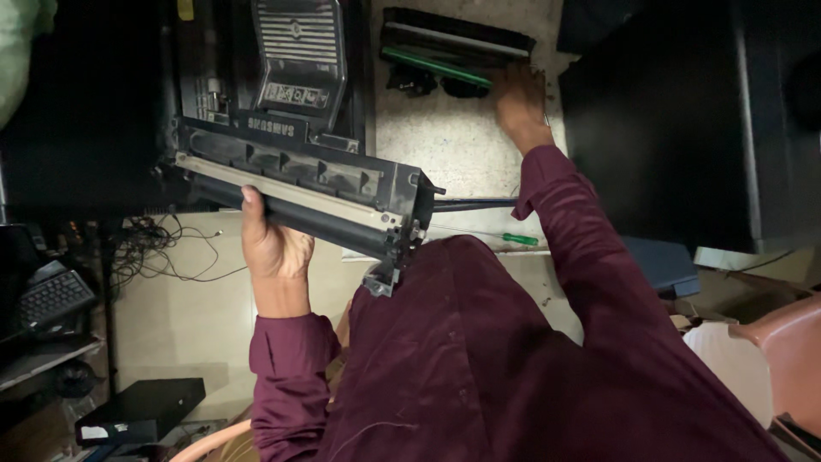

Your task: The person disassembles and reassembles a printer drum unit on a workbench. They use a screwdriver to remove screws, separate the housing, and then reassemble the unit by reversing the steps.

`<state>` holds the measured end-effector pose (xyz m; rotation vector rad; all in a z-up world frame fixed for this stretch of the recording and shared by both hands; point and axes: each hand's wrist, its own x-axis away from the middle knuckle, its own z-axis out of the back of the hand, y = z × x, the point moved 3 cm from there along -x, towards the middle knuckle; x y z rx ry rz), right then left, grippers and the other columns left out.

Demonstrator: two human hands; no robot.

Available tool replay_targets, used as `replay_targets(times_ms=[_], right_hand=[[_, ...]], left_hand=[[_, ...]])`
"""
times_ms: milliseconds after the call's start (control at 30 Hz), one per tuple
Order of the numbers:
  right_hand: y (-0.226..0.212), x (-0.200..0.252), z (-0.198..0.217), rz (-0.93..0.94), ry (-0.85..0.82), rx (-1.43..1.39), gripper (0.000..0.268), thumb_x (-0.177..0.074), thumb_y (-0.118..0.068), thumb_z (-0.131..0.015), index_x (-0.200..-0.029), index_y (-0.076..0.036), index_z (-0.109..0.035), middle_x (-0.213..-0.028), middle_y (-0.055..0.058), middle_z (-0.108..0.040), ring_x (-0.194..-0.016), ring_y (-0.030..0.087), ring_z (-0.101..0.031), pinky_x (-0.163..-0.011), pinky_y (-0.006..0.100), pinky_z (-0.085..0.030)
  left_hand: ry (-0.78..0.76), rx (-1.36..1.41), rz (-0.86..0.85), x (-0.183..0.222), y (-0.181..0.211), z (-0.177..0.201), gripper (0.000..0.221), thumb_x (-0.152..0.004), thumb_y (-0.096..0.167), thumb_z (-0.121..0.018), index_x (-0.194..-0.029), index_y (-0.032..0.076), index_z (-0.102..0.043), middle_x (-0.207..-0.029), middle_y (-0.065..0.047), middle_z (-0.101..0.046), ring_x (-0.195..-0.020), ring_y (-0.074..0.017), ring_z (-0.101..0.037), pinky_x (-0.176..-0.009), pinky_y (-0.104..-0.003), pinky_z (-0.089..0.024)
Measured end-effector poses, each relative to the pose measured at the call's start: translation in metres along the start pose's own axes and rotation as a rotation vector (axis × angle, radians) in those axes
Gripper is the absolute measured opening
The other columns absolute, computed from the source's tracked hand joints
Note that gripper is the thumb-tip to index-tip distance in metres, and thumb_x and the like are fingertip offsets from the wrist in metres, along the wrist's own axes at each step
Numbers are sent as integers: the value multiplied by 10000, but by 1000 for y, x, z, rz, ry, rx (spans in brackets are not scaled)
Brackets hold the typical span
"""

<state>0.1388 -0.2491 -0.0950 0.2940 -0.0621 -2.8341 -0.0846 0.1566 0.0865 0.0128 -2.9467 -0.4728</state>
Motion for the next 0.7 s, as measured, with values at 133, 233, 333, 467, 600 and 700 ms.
replay_targets(times_ms=[133, 233, 333, 467, 600, 700], right_hand=[[-6, 1, 29, 41, 27, -65, 363, -864, -86, -680, -1222, -33, -656, -1193, 184, -591, -1134, 378, -533, -927, 543, -424], [-15, 8, 64, 77, 61, -64, 371, -833, -92, -720, -1190, -12, -656, -1202, 180, -596, -1136, 370, -538, -926, 511, -431], [-28, 18, 95, 50, 68, -90, 339, -863, -147, -754, -1152, 2, -658, -1175, 192, -596, -1119, 387, -537, -919, 522, -421], [-38, 39, 119, -32, 5, -264, 339, -843, -152, -758, -1133, -6, -661, -1165, 202, -603, -1116, 412, -535, -914, 518, -414], [-40, 65, 135, -23, 154, -342, 482, -832, -158, -767, -1244, 46, -623, -1203, 220, -586, -1120, 415, -517, -968, 514, -404], [-38, 75, 138, -51, 164, -393, 664, -668, -190, -784, -1228, 108, -586, -1176, 273, -564, -1067, 453, -491, -921, 512, -400]], left_hand=[[-6, 1, -9, 4, 1, 4, 509, -1053, 257, -706, -1468, 16, -537, -1446, -121, -635, -1335, -286, -632, -1181, -472, -507], [-36, 14, -17, 3, 3, 4, 472, -1096, 250, -704, -1466, 2, -546, -1380, -141, -649, -1252, -290, -652, -1110, -452, -539], [63, -17, -50, 1, 2, 0, 495, -997, 253, -704, -1406, 24, -547, -1386, -110, -656, -1283, -276, -668, -1136, -460, -566], [40, -121, -147, -1, -2, -19, 442, -1036, 211, -737, -1381, -6, -565, -1318, -161, -673, -1206, -319, -679, -1057, -504, -574], [112, -279, -161, -4, -30, -46, 447, -990, 159, -773, -1327, -63, -582, -1239, -220, -689, -1140, -384, -691, -972, -552, -551], [156, -351, -156, -14, -60, -70, 457, -949, 149, -789, -1308, -39, -577, -1214, -167, -677, -1128, -332, -691, -972, -536, -599]])
